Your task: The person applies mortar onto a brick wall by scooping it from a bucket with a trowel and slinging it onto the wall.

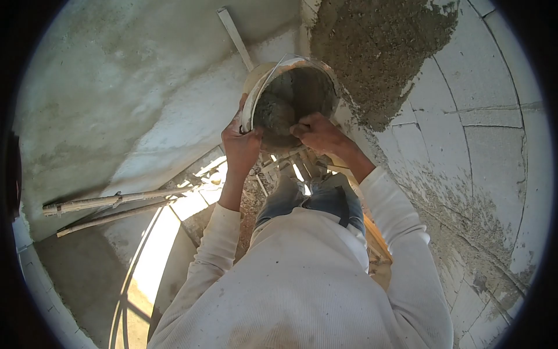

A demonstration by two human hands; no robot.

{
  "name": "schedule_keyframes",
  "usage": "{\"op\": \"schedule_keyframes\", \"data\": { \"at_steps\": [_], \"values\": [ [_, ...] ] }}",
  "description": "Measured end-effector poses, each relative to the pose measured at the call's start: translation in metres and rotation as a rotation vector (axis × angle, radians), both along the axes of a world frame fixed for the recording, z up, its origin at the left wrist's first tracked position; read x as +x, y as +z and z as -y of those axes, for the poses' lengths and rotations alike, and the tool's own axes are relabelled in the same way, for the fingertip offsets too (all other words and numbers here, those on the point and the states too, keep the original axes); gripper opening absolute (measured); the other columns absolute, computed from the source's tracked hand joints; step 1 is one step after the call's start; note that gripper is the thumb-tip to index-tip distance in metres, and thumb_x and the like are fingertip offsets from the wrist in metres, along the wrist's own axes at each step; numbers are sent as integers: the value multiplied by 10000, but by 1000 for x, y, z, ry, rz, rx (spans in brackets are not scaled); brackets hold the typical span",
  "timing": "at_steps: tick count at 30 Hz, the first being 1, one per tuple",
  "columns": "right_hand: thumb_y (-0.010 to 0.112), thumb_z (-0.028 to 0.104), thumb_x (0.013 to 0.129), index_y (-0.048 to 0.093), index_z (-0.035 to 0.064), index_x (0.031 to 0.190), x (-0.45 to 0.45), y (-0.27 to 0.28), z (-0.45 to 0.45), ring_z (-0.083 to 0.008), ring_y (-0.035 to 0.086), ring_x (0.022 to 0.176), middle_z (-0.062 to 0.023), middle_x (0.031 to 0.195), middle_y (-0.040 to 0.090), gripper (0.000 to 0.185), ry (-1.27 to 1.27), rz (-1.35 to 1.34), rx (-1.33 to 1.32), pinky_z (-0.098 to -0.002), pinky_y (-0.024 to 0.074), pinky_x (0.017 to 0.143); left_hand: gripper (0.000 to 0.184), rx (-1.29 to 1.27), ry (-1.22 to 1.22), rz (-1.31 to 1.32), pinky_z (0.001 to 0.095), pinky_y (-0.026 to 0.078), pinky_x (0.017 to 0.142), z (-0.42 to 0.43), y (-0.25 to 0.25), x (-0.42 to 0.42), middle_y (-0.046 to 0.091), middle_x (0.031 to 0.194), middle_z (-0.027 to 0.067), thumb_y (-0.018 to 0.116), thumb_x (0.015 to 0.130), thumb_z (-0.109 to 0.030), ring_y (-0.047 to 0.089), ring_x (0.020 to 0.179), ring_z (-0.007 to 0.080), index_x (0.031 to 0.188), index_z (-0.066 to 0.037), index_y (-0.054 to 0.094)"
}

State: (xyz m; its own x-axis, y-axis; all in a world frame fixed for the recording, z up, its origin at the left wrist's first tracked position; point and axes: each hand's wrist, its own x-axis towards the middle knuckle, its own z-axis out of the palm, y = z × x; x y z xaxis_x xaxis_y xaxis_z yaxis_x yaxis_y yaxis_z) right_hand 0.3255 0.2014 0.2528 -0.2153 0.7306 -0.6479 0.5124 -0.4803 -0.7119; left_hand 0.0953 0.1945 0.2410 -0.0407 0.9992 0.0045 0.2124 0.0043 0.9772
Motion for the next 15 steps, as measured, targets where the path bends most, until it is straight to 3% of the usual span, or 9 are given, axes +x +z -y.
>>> {"op": "schedule_keyframes", "data": {
  "at_steps": [2, 3, 4, 5, 6, 10, 13, 15],
  "values": [
    [628, 283, 1100, 689, 2, 875, -8, 5, 19, -138, 560, 579, -59, 706, 611, 366, -106, -67, 12, -367, 462, 553, 527, -39, 118, 32, 310, 579, 742, 8, 8, 3, 795, 1013, 114, 667, 888, 52, 710, 817, 126, 1413, 67, 692],
    [622, 283, 1106, 681, 8, 855, -8, 5, 28, -131, 555, 563, -53, 703, 606, 377, -160, -94, 16, -360, 454, 540, 434, -85, 157, 87, 311, 539, 681, 8, 4, 4, 747, 920, 77, 675, 884, 46, 650, 749, 112, 1316, 62, 709],
    [649, 364, 1136, 638, 25, 849, -9, -6, 35, -95, 508, 602, 19, 695, 510, 445, -151, -83, 101, -316, 424, 531, 342, -133, 190, 145, 313, 499, 619, 10, -6, 4, 700, 827, 40, 682, 879, 40, 590, 681, 98, 1218, 56, 726],
    [657, 360, 1129, 639, 18, 857, -9, -21, 42, -106, 515, 607, 5, 695, 515, 436, -125, -45, 97, -330, 436, 543, 251, -179, 214, 204, 315, 458, 558, 12, -19, 4, 652, 734, 3, 690, 875, 34, 530, 613, 83, 1121, 51, 743],
    [666, 355, 1121, 641, 12, 866, -7, -34, 42, -118, 522, 612, -9, 695, 521, 428, -106, -1, 109, -345, 448, 555, 63, -198, 230, 234, 313, 419, 542, 11, -39, 2, 620, 697, -17, 696, 862, 29, 510, 598, 75, 921, 8, 687],
    [703, 330, 1082, 659, -10, 939, 8, 8, 16, -162, 590, 659, -85, 708, 548, 371, 3, 218, 275, -426, 516, 644, 231, -214, 355, 430, 269, 470, 658, 15, -82, -9, 711, 883, -34, 670, 847, 68, 591, 734, 80, 1058, 25, 751],
    [700, 324, 1037, 740, -31, 1098, 2, 82, 0, -396, 718, 895, -224, 929, 744, 362, 131, 519, 472, -508, 552, 894, 278, -281, 416, 394, 277, 507, 712, 26, -108, -37, 745, 936, 7, 664, 830, 79, 645, 789, 106, 1090, 29, 751],
    [753, 277, 1024, 723, -33, 1124, 9, 121, -15, -270, 740, 811, -174, 831, 704, 327, 244, 440, 714, -451, 581, 768, 321, -344, 469, 413, 304, 545, 763, 35, -119, -57, 771, 977, 55, 656, 810, 71, 689, 825, 144, 1118, 57, 748]
  ]
}}
